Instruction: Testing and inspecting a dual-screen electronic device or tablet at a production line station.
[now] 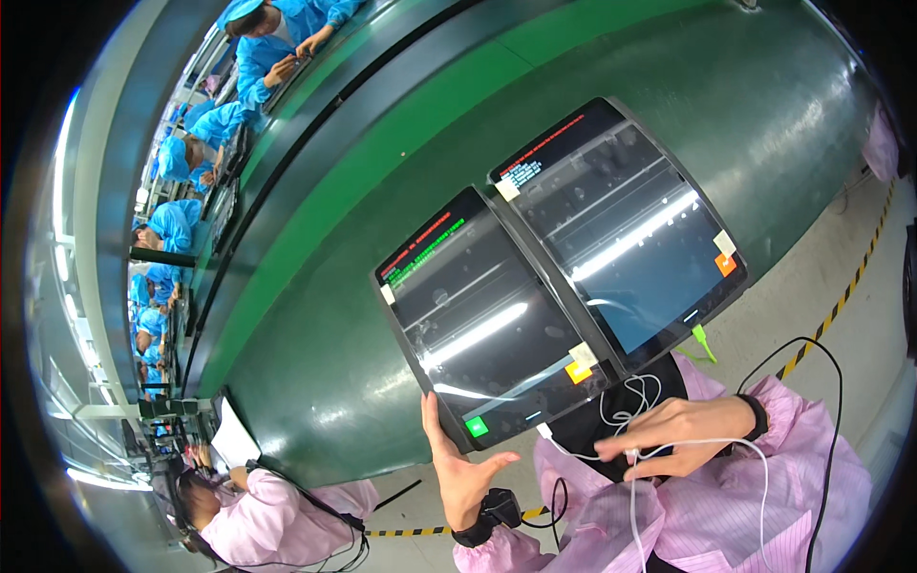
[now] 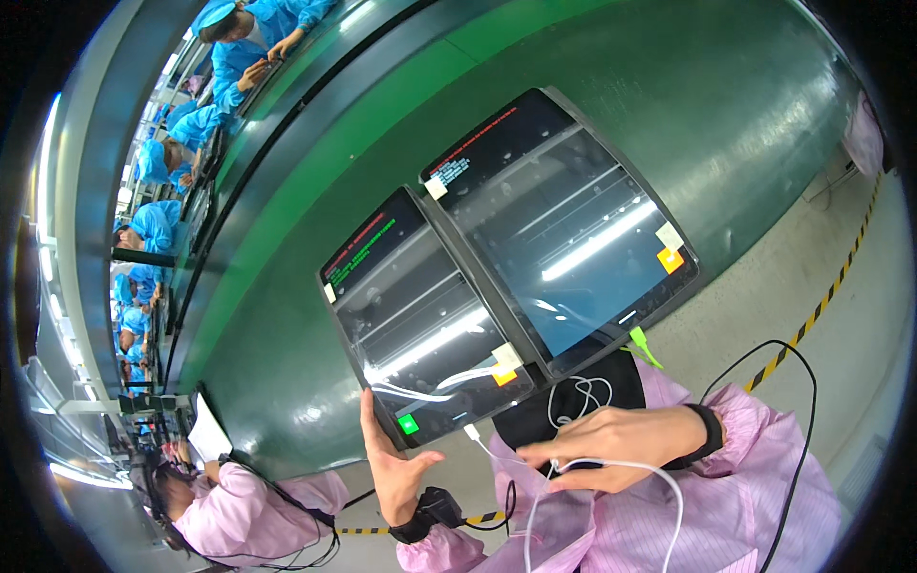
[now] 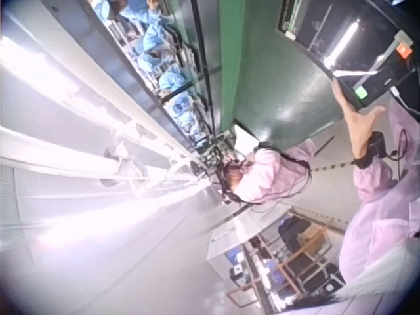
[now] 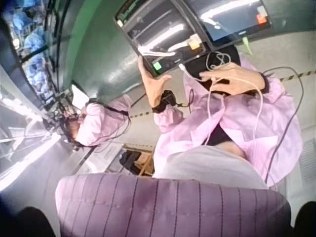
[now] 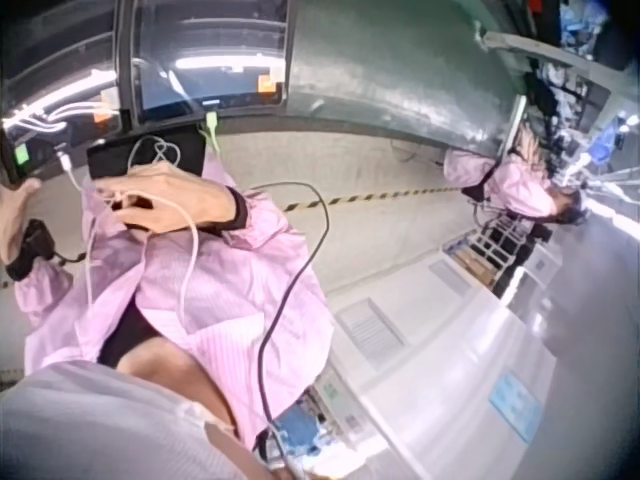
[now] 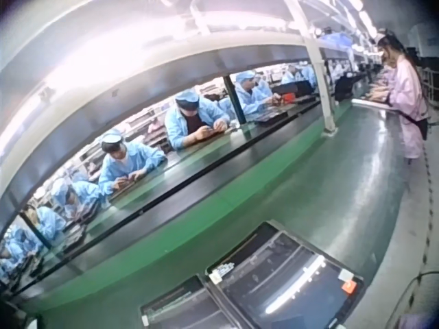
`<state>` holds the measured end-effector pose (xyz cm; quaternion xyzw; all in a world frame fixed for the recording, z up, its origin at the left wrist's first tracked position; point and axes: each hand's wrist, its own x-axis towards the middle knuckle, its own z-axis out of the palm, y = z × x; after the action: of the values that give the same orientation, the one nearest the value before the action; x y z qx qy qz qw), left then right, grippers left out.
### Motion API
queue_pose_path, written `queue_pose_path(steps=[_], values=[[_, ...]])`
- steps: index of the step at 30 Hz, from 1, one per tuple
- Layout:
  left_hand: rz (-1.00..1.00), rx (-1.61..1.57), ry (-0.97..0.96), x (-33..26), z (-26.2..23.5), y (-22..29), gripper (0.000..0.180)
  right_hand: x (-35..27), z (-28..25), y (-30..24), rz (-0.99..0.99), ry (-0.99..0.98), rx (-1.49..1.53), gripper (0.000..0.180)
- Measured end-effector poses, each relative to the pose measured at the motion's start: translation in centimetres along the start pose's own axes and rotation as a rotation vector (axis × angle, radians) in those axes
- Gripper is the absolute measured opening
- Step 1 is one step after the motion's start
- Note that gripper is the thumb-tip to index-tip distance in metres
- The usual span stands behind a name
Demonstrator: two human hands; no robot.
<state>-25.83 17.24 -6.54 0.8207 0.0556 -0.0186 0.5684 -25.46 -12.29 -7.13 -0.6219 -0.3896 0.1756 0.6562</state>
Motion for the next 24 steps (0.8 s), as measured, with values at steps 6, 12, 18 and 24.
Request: queue_pose_path(steps=[6,12,18,24], values=[[-0.007,0.106,0.023,-0.2,0.0,0.4,0.128,-1.6,-5.6,-3.3,0.178,0.055,-0.056,0.060],[-0.006,0.148,0.046,-0.1,0.7,0.4,0.116,-5.8,-8.7,-2.8,0.011,0.787,-0.163,0.027],[-0.003,0.156,0.050,-0.5,0.6,0.5,0.113,-1.7,-12.9,-1.1,0.124,1.007,-0.490,0.034],[-0.011,0.090,0.061,-0.3,0.7,0.7,0.114,-0.5,-14.0,1.1,0.119,0.882,-0.237,0.049]])
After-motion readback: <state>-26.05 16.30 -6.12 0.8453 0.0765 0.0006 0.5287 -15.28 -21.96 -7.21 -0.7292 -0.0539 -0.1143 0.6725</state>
